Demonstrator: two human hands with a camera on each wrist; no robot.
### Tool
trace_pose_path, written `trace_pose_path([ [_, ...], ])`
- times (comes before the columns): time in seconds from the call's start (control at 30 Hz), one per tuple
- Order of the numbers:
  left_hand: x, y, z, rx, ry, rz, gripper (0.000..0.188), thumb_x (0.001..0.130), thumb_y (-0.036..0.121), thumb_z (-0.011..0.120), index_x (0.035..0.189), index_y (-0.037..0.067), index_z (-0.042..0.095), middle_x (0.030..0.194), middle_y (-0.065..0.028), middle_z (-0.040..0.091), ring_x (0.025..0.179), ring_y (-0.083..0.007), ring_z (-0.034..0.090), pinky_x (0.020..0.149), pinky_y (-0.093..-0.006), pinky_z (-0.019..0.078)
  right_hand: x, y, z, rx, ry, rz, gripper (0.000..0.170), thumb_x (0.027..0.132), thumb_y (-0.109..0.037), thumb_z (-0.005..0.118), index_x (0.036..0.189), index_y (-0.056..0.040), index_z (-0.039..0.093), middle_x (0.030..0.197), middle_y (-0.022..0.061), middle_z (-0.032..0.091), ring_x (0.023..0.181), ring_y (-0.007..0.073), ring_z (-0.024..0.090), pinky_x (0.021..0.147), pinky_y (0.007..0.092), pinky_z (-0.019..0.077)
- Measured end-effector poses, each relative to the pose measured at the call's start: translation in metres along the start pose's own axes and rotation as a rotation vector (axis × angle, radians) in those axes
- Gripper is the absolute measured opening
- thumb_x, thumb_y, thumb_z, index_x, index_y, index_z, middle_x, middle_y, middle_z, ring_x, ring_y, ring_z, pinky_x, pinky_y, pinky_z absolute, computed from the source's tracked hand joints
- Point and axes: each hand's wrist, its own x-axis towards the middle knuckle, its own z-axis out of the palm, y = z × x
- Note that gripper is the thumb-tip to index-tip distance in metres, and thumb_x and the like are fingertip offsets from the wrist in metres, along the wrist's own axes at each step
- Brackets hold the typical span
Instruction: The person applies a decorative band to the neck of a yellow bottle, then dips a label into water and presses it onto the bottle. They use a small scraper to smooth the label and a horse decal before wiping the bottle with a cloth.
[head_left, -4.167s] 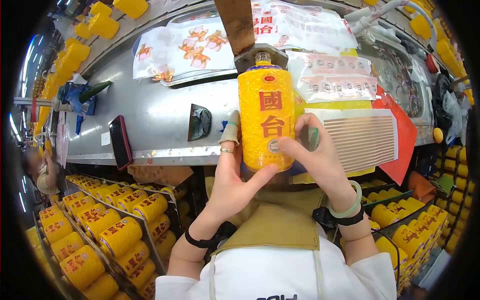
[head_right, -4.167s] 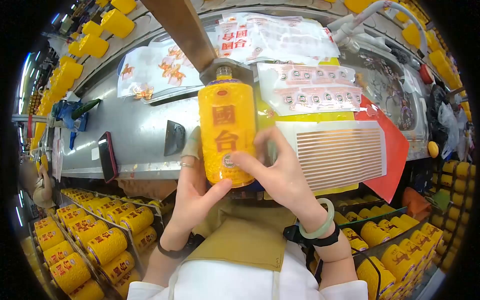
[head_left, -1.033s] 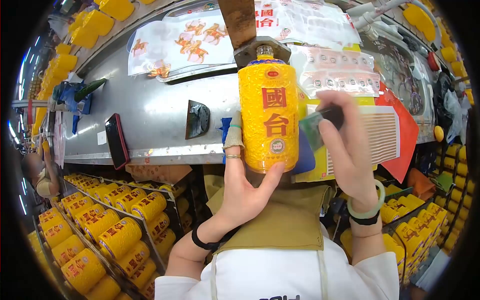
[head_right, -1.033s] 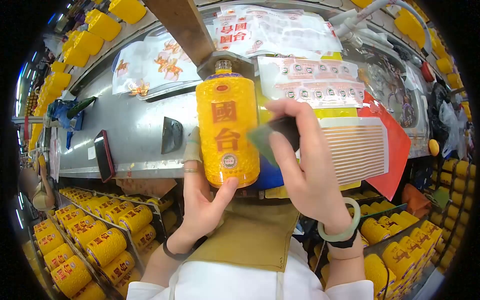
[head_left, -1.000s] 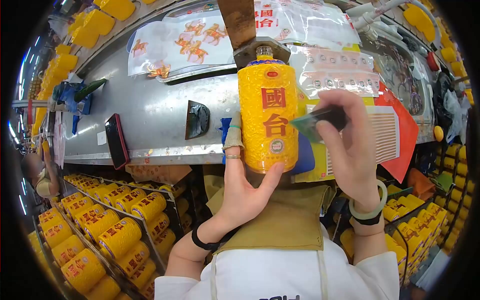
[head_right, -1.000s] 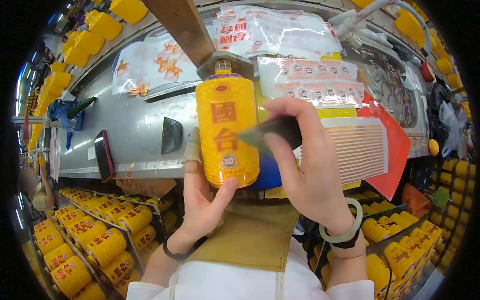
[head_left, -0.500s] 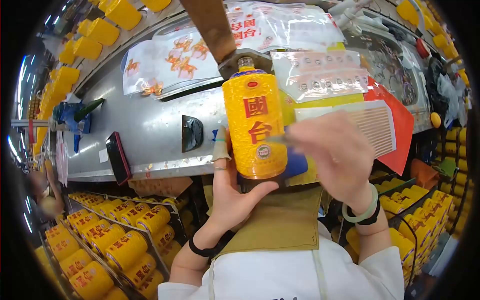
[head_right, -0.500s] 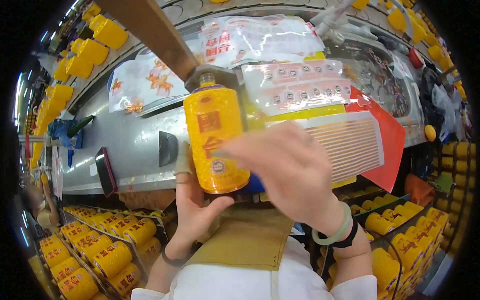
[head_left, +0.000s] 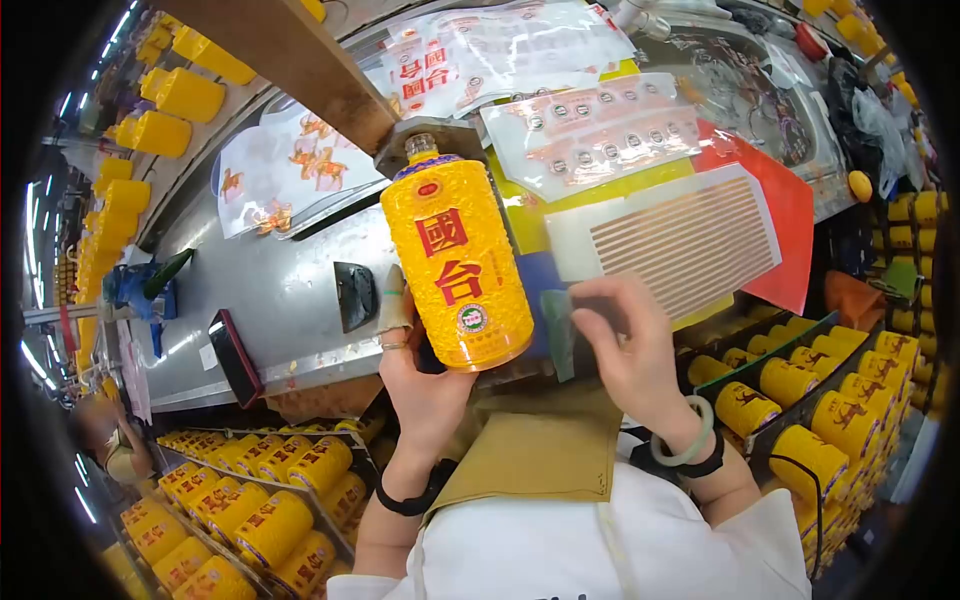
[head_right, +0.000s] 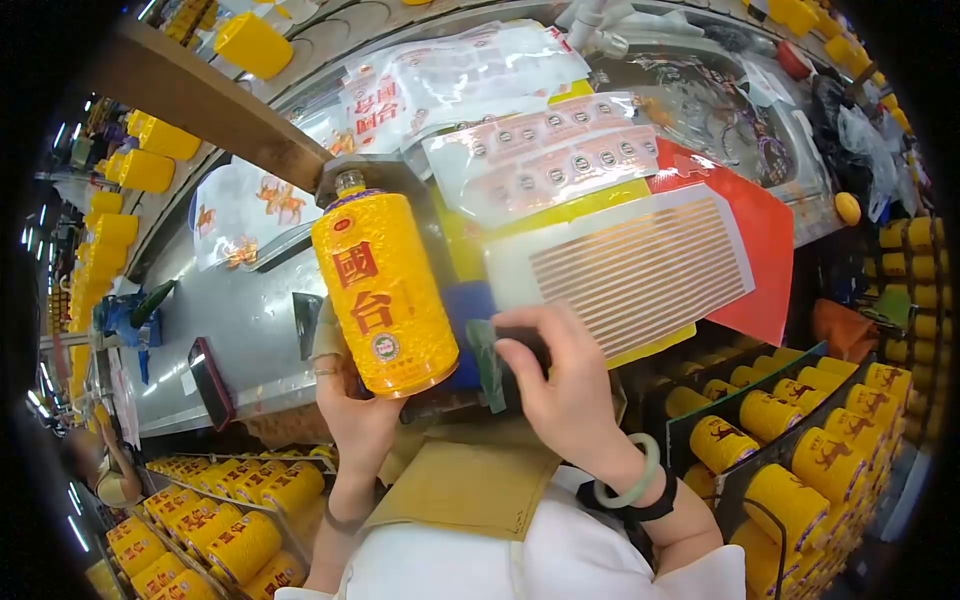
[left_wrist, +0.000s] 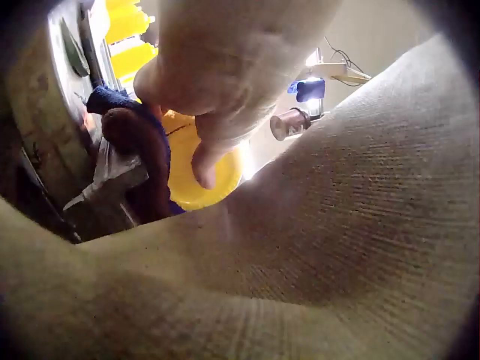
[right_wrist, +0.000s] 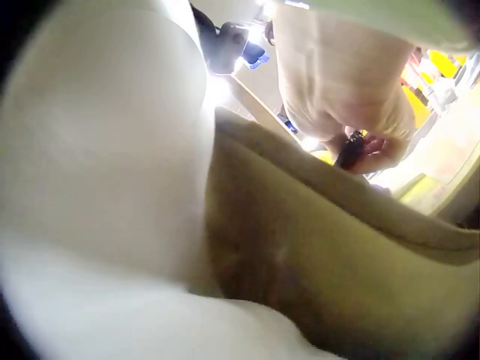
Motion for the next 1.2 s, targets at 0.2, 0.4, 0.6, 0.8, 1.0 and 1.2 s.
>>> trace_pose_path([
  [0.2, -0.004, 0.018, 0.007, 0.208, 0.044, 0.081, 0.098, 0.075, -0.003, 0.089, 0.157, -0.005, 0.034, 0.149, -0.0161, 0.054, 0.129, -0.0226, 0.06, 0.109, -0.038, 0.0505, -0.003, -0.016, 0.003, 0.253, -0.037, 0.089, 0.019, 0.094, -0.001, 0.07, 0.113, 0.0015, 0.067, 0.101, 0.0104, 0.065, 0.089, 0.0167, 0.067, 0.078, 0.0284, 0.0524],
  [0.4, -0.002, 0.026, 0.006, 0.287, 0.012, 0.228, 0.096, 0.073, -0.002, 0.091, 0.154, -0.006, 0.039, 0.148, -0.0174, 0.053, 0.129, -0.0258, 0.06, 0.108, -0.0396, 0.0514, -0.008, -0.022, 0.001, 0.221, 0.013, 0.1, 0.018, 0.092, -0.001, 0.071, 0.11, 0.0002, 0.07, 0.094, 0.0092, 0.063, 0.078, 0.0166, 0.063, 0.068, 0.0283, 0.0485],
  [0.6, -0.002, 0.023, 0.01, 0.247, 0.04, 0.191, 0.105, 0.067, 0.005, 0.096, 0.154, -0.002, 0.039, 0.149, -0.0166, 0.053, 0.128, -0.0257, 0.06, 0.107, -0.0402, 0.0492, -0.01, -0.041, 0.006, 0.044, -0.073, -0.006, 0.016, 0.089, -0.004, 0.076, 0.104, -0.0024, 0.073, 0.085, 0.0086, 0.06, 0.072, 0.0207, 0.061, 0.063, 0.0305, 0.0467],
  [0.8, -0.004, 0.022, 0.005, 0.262, 0.052, 0.233, 0.098, 0.074, 0.005, 0.093, 0.154, -0.004, 0.039, 0.146, -0.0172, 0.051, 0.132, -0.0279, 0.056, 0.11, -0.0413, 0.0488, -0.008, -0.051, 0.014, 0.012, -0.111, -0.049, 0.016, 0.088, -0.004, 0.076, 0.104, -0.0026, 0.073, 0.087, 0.0095, 0.061, 0.072, 0.0226, 0.06, 0.064, 0.0321, 0.0485],
  [1.0, -0.003, 0.021, 0.0, 0.589, 0.013, 0.337, 0.094, 0.076, 0.003, 0.089, 0.155, -0.004, 0.039, 0.133, -0.0147, 0.05, 0.128, -0.0293, 0.059, 0.109, -0.0398, 0.0494, -0.007, -0.053, 0.019, 0.049, -0.093, -0.091, 0.016, 0.088, -0.003, 0.076, 0.104, -0.0024, 0.073, 0.087, 0.0105, 0.062, 0.073, 0.0234, 0.061, 0.064, 0.0321, 0.0487],
  [1.2, -0.007, 0.004, -0.019, 0.297, -0.075, 0.202, 0.096, 0.077, 0.003, 0.09, 0.157, -0.004, 0.037, 0.156, -0.021, 0.041, 0.138, -0.0285, 0.054, 0.109, -0.0383, 0.0502, -0.002, -0.02, -0.001, -0.041, 0.015, 0.075, 0.013, 0.093, -0.001, 0.069, 0.106, 0.0014, 0.071, 0.095, 0.0112, 0.066, 0.084, 0.0193, 0.067, 0.074, 0.0303, 0.0524],
])
